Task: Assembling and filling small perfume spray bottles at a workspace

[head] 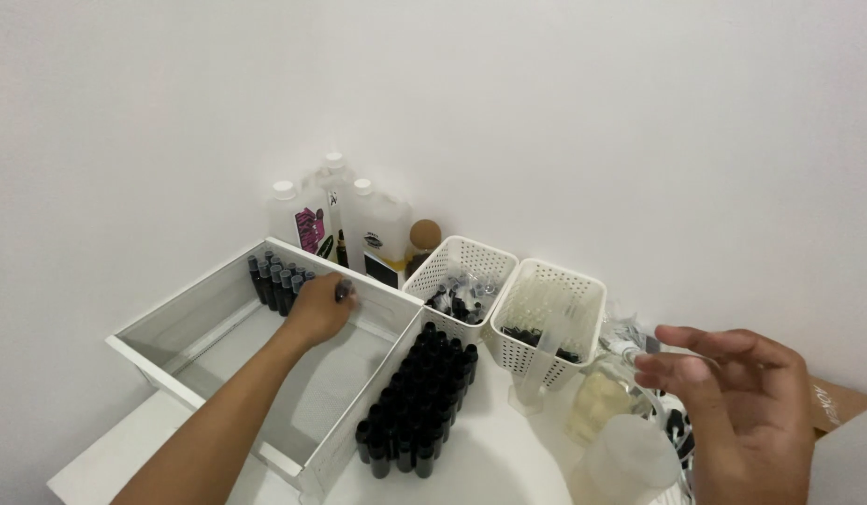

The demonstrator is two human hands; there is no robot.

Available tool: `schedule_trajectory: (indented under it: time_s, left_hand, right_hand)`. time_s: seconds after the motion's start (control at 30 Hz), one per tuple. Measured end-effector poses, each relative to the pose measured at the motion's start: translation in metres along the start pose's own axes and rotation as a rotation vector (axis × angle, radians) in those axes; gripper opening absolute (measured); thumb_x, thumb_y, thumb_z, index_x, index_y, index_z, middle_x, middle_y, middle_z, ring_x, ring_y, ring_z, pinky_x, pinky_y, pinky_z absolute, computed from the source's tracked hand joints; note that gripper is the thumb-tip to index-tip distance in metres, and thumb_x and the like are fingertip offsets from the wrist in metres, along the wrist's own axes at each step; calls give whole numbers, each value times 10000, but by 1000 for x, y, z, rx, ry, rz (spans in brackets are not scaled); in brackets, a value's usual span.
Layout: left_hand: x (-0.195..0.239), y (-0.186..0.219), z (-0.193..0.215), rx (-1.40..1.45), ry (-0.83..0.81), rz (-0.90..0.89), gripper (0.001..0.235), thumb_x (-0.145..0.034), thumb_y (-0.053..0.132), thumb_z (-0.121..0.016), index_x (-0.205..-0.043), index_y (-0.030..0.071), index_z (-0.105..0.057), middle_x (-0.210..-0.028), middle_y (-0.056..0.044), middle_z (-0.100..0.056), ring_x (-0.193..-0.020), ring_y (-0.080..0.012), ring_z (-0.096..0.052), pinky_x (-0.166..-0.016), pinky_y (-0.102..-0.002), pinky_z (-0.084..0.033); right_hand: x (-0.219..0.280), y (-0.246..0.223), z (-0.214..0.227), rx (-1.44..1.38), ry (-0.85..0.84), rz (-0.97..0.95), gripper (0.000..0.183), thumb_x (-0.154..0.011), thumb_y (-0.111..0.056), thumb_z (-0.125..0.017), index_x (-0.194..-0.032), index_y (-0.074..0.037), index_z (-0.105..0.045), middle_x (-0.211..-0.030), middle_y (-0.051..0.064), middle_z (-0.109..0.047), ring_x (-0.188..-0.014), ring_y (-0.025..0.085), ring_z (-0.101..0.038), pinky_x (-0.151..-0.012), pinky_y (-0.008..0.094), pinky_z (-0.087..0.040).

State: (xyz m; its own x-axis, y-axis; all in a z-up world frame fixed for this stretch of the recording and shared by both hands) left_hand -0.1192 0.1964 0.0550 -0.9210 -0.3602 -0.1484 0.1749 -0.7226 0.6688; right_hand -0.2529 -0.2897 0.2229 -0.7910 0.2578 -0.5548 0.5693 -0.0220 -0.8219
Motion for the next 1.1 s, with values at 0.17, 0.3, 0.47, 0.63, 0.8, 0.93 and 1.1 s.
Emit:
schedule_trajectory:
  time_s: [0.17,0.3,0.47,0.63,0.8,0.93,1.1]
  left_hand:
    - [3,-17,9,-289,-83,77,156,-878,209,-650,-973,116,-731,-1117,-123,-643,-1037,-316,-647,-792,-447,-533]
    - [9,-16,15,-277,-134,153,275,-856,91,-652,-1120,149,-702,-1194,-71,-680,-1010,-290,-687,-699,-430,-553]
    - [-4,-25,5,-351,-129,118,270,-823,11,-557,-1063,134,-555,-1094,-132,-628,-954,-344,-642,-710,-472,-507]
    - [-10,-30,-4,-461,-110,13,231,-807,-39,-561,-979,115,-538,-1015,-108,-663,-918,-325,-653,-662,-465,-499]
    - [-18,-38,-9,-541,-74,-45,265,-848,-22,-580,-1085,94,-568,-1141,-106,-564,-934,-366,-648,-651,-505,-532]
    - [-19,-30,-5,-510,-23,-76,291,-904,-34,-468,-1136,68,-611,-1153,-125,-573,-903,-391,-647,-621,-522,-532]
    - [-18,-21,-8,-621,-64,-122,333,-842,-134,-490,-1082,41,-641,-1086,-122,-598,-947,-377,-658,-641,-506,-585]
  right_hand:
    - [4,-5,-3,6,16,-10,168,-1035,26,-519,-1179,12,-436,-1151,281,-662,-833,356,-699,-811,419,-615]
    - [6,-1,-6,1,21,-27,168,-1024,16,-522,-1176,42,-454,-1140,294,-666,-829,356,-700,-780,427,-617]
    - [6,5,-5,-21,11,-24,173,-1016,15,-532,-1175,35,-468,-1142,287,-667,-824,353,-696,-777,419,-617]
    - [8,3,-3,16,50,-44,144,-1017,45,-540,-1146,68,-479,-1125,279,-675,-826,345,-697,-761,409,-617]
    - [9,9,-3,-12,13,-14,166,-1005,12,-553,-1153,50,-489,-1144,272,-676,-816,340,-702,-777,399,-610]
    - [8,9,-2,10,-23,14,193,-1008,-20,-546,-1175,60,-492,-1151,272,-676,-830,350,-712,-776,414,-627]
    - [6,3,2,29,-9,26,143,-1030,22,-520,-1160,58,-473,-1145,292,-670,-828,367,-712,-794,419,-618]
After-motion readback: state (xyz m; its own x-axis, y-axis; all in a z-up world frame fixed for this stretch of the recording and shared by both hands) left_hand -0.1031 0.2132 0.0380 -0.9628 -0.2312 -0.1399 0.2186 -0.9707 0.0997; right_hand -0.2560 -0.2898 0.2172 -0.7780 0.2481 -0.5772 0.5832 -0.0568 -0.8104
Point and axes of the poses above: each hand's wrist, its own x-axis away from the middle knuckle, its own z-axis out of the back of the hand, y = z × x, the point moved 9 cm from there along -x, towards the middle knuckle
